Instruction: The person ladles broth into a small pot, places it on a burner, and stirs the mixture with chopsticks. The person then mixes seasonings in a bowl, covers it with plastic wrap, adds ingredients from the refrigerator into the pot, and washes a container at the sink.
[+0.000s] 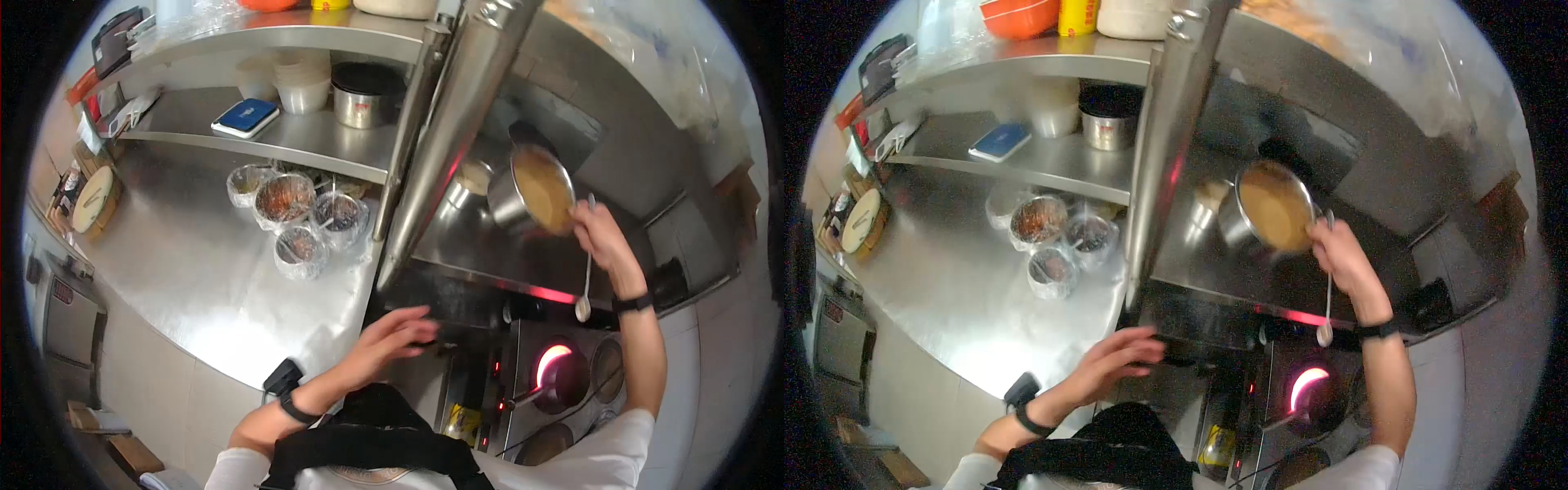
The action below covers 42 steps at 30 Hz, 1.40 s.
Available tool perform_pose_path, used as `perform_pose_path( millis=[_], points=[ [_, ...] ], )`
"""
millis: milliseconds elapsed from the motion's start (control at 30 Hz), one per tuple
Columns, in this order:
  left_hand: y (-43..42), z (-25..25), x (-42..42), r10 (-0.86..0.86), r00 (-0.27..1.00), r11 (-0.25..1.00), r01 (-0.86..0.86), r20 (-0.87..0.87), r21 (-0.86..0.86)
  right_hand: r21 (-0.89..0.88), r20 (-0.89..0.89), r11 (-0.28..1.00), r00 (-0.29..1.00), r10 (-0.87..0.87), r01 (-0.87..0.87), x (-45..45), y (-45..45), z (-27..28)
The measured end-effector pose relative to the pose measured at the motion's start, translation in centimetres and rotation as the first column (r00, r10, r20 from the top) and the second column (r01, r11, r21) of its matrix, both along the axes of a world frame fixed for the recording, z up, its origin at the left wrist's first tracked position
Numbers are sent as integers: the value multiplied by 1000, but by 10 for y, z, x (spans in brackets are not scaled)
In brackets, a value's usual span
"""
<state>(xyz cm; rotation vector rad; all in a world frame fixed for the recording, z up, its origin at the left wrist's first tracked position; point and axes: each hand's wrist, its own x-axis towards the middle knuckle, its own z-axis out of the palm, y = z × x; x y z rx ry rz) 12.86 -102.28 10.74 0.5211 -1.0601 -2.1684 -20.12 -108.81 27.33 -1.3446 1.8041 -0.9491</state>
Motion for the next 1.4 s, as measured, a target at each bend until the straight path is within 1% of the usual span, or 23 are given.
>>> perform_pose_path(
  millis=[67, 100, 167, 233, 333, 367, 533, 600, 667, 700, 733, 800, 833, 867, 933, 1000, 1033, 1100, 1200, 1233, 1300, 1367, 1400],
  points=[
    [6, -29, 39, 189, 973, 971, -206, 135, 119, -31, -25, 998, 998, 52, -53, -7, -67, 5],
    [16, -45, 56, 292, 936, 930, -326, 195, 170, -12, 114, 1000, 993, -5, 6, -2, -94, 5],
    [40, -80, 87, 423, 844, 825, -509, 331, 244, -27, 54, 998, 997, -55, 56, -22, -167, -16],
    [62, -101, 107, 484, 748, 713, -638, 455, 291, -286, -81, 905, 949, 306, -316, -26, -210, -39],
    [93, -107, 118, 573, 611, 540, -783, 545, 309, -106, -47, 988, 993, 105, -110, -24, -269, -69],
    [100, -114, 119, 576, 604, 540, -787, 551, 298, 17, -30, 1000, 999, -21, 22, -19, -283, -74],
    [92, -99, 95, 590, 592, 541, -795, 549, 276, 86, -85, 995, 995, -46, 53, -18, -304, -93],
    [81, -83, 86, 636, 572, 461, -820, 518, 339, -66, -126, 935, 933, 338, -347, -58, -302, -85],
    [83, -78, 88, 543, 594, 629, -756, 594, 181, -115, -283, 983, 953, 107, -145, -116, -318, -79],
    [82, -85, 90, 540, 593, 628, -756, 597, 183, -286, -658, 938, 752, -42, -198, -174, -343, -94],
    [83, -96, 93, 598, 536, 554, -814, 596, 176, -402, -873, 859, 416, -255, -316, -220, -367, -116],
    [81, -100, 91, 648, 475, 471, -864, 595, 177, -308, -903, 951, 322, -284, -23, -221, -314, -105],
    [78, -95, 88, 647, 461, 461, -871, 607, 171, -305, -905, 952, 319, -281, -26, -217, -297, -101],
    [76, -93, 86, 647, 446, 450, -878, 619, 162, -109, -955, 993, 274, -116, 39, -211, -283, -97],
    [74, -103, 85, 648, 456, 445, -877, 610, 183, 84, -968, 991, 243, 57, 105, -221, -284, -111],
    [67, -93, 79, 629, 464, 471, -866, 624, 168, -382, -720, 915, 579, -382, 129, -271, -311, -152],
    [66, -91, 79, 630, 458, 467, -869, 627, 165, -380, -718, 916, 584, -379, 127, -277, -314, -150],
    [63, -91, 78, 632, 460, 499, -857, 624, 127, -313, -891, 892, 223, -394, 325, -282, -320, -134],
    [61, -94, 78, 636, 462, 499, -857, 619, 127, -406, -841, 890, 295, -453, 208, -258, -305, -91],
    [60, -93, 78, 635, 460, 499, -857, 621, 124, -388, -722, 900, 541, -431, 199, -258, -315, -88],
    [58, -91, 76, 634, 474, 514, -849, 612, 125, -366, -335, 915, 894, -297, 166, -270, -346, -88],
    [57, -88, 75, 642, 477, 514, -849, 601, 124, -367, 147, 921, 986, -79, 129, -268, -357, -81],
    [55, -86, 75, 648, 481, 516, -848, 590, 124, -450, -40, 893, 999, -1, -17, -264, -356, -86]
  ],
)
